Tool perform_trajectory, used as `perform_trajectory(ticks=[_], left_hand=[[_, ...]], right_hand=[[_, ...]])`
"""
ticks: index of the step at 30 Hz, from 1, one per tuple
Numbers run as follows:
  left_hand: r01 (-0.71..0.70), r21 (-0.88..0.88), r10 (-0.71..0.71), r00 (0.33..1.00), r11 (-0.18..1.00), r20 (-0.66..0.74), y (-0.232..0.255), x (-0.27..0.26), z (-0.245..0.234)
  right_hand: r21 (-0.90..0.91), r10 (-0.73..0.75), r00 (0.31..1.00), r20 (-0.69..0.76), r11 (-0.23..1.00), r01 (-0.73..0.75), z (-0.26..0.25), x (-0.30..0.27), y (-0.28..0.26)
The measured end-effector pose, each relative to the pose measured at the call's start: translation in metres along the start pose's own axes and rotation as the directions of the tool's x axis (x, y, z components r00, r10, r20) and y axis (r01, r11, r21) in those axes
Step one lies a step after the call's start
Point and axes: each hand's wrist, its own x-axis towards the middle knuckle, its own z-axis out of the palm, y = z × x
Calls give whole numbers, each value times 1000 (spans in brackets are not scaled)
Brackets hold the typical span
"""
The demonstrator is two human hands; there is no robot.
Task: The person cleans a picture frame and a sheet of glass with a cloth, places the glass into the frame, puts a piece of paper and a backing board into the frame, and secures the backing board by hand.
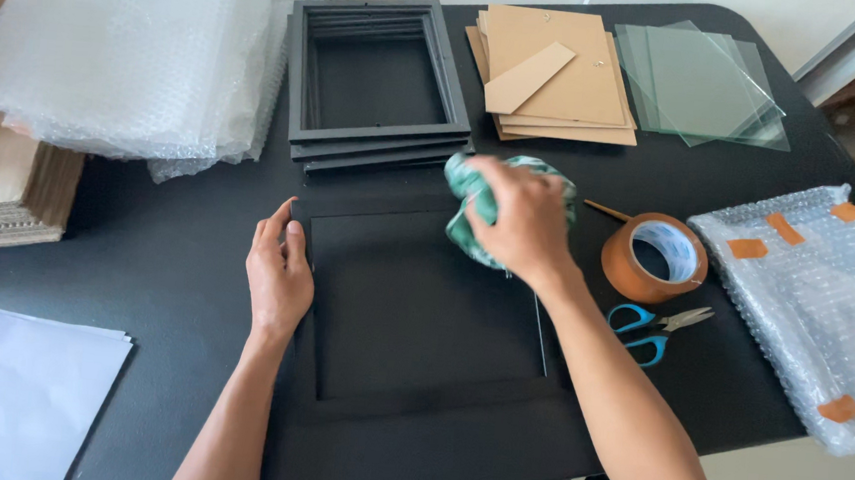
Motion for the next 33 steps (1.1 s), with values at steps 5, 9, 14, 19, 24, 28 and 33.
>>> perform_trajectory(ticks=[5, 9, 14, 19, 24, 28, 33], left_hand=[[-3, -15, 3, 1000, 1000, -15, 6, 0, 1], [-11, -25, 10, 1000, 1000, -10, 3, -1, 6], [22, -7, -22, 999, 1000, 27, 7, -5, 6], [-27, -33, 28, 1000, 999, 10, 7, -7, 7], [-131, -45, 131, 991, 990, -2, 14, -13, 11], [-52, -218, 70, 995, 975, 76, 19, -14, 29], [-19, -303, 74, 983, 953, 169, 31, -8, 61]], right_hand=[[-252, -38, 970, -242, 967, -25, -18, -1, -2], [-189, -132, 985, -109, 976, 109, -3, -6, -28], [-130, -165, 975, 148, 974, 185, 21, 0, -48], [24, -195, 970, 143, 981, 194, 16, 9, -53], [11, -155, 970, -188, 987, 160, 0, -1, -35], [43, -49, 919, -390, 997, 71, -22, -15, -13], [-44, -74, 966, -246, 997, 66, -23, -33, -1]])
